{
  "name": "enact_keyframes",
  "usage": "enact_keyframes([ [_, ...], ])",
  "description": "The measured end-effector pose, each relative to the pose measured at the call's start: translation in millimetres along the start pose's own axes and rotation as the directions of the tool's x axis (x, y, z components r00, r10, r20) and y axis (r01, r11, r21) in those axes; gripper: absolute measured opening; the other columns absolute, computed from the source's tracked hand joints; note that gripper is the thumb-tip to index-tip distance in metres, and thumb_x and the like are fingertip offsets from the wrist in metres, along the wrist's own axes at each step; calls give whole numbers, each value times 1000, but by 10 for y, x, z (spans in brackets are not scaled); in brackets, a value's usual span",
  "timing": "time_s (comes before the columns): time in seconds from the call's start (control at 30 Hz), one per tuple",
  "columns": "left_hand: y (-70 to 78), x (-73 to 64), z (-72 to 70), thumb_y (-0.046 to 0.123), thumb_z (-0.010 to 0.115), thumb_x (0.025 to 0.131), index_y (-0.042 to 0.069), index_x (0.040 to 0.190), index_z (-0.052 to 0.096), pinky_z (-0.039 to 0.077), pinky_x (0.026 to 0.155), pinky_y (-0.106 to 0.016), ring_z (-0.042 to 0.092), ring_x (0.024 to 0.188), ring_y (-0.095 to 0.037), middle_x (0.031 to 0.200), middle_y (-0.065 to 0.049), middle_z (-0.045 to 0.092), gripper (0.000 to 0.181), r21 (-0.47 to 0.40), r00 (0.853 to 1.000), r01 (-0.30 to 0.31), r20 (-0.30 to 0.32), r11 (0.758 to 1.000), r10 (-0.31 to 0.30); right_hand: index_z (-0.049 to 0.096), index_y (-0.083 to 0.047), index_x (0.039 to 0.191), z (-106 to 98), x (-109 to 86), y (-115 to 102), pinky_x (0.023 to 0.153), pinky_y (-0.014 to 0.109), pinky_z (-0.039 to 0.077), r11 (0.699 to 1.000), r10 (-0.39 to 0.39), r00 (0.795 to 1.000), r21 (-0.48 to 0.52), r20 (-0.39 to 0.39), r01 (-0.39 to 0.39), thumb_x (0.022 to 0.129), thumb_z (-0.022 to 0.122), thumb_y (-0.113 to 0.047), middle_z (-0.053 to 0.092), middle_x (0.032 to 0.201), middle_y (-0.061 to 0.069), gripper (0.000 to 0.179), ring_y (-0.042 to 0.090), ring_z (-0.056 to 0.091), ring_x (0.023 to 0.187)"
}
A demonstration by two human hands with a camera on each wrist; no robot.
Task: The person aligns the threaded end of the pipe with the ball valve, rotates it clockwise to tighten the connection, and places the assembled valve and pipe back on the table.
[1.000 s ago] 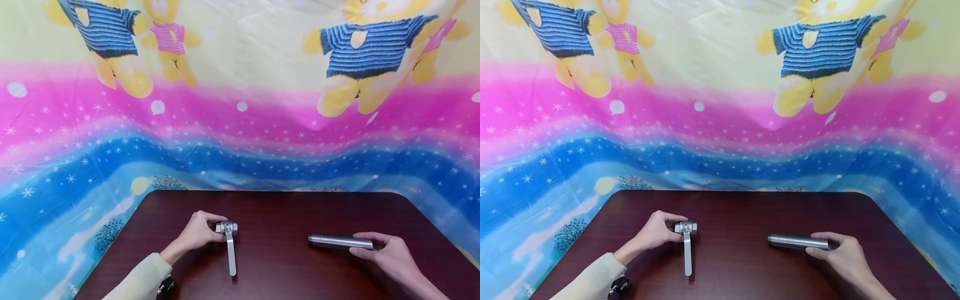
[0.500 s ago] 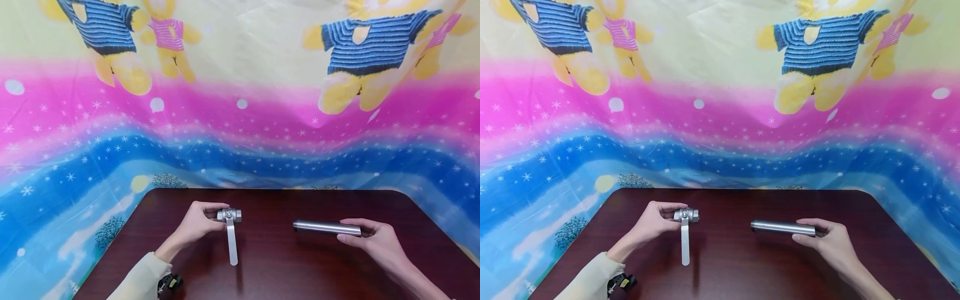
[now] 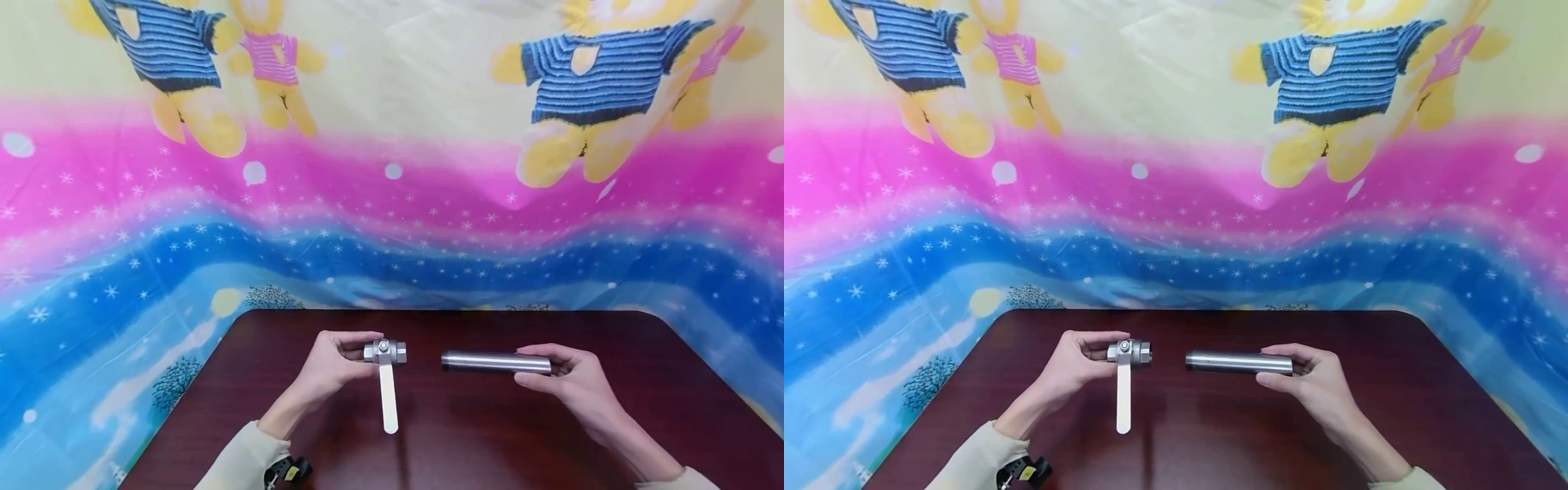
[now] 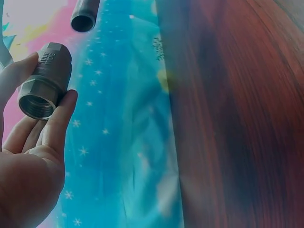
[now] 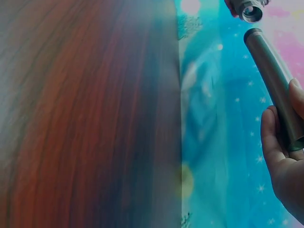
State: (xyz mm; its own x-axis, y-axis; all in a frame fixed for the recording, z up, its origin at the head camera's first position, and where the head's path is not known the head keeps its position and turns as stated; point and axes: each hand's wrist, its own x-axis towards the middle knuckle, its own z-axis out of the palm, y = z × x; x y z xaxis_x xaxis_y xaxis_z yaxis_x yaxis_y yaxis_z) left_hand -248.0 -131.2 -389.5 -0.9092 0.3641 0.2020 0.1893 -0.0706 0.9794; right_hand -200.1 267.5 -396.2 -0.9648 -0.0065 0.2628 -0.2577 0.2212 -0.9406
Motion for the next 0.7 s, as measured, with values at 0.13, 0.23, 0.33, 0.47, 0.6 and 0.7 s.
enact_keyframes([
  [0.13,19,-5,53,-11,82,78,-10,131,69,62,87,-40,75,101,-29,114,-24,74,54,-17,1000,-5,8,1000,5,75,4,119,79,34,-40,68,27,57,999,-18,1000,51,25,16,80,88,3,78,98,6,41,14,70,82],
  [0.23,22,-2,74,-11,81,79,-10,129,69,62,86,-39,75,101,-29,113,-24,75,52,-18,1000,2,17,1000,-1,75,5,119,128,56,-64,69,28,57,997,-28,999,77,41,25,80,88,4,77,99,7,41,14,70,83],
  [0.33,23,-4,90,-10,81,80,-10,128,70,62,87,-39,75,102,-30,112,-24,75,50,-22,1000,18,26,1000,-17,74,6,120,168,60,-81,69,28,57,996,-30,998,91,51,25,80,88,5,77,99,7,42,14,70,83],
  [0.47,26,0,114,-8,83,79,-9,128,71,62,87,-40,76,101,-29,111,-22,76,51,-44,999,31,18,999,-30,74,6,119,208,71,-95,69,28,57,995,-36,998,95,59,31,79,88,5,77,99,7,42,14,70,83],
  [0.6,25,11,132,-7,84,77,-9,127,71,62,86,-40,76,99,-29,109,-21,76,51,-58,999,30,13,998,-29,75,5,119,241,86,-94,69,28,58,994,-42,997,102,66,35,79,88,5,77,100,8,41,15,70,83],
  [0.7,19,18,144,-8,84,78,-9,127,72,62,87,-40,76,99,-29,108,-22,76,51,-60,999,29,24,998,-28,73,8,120,259,89,-88,69,28,58,994,-42,997,104,71,34,80,87,5,77,99,8,43,15,70,83],
])
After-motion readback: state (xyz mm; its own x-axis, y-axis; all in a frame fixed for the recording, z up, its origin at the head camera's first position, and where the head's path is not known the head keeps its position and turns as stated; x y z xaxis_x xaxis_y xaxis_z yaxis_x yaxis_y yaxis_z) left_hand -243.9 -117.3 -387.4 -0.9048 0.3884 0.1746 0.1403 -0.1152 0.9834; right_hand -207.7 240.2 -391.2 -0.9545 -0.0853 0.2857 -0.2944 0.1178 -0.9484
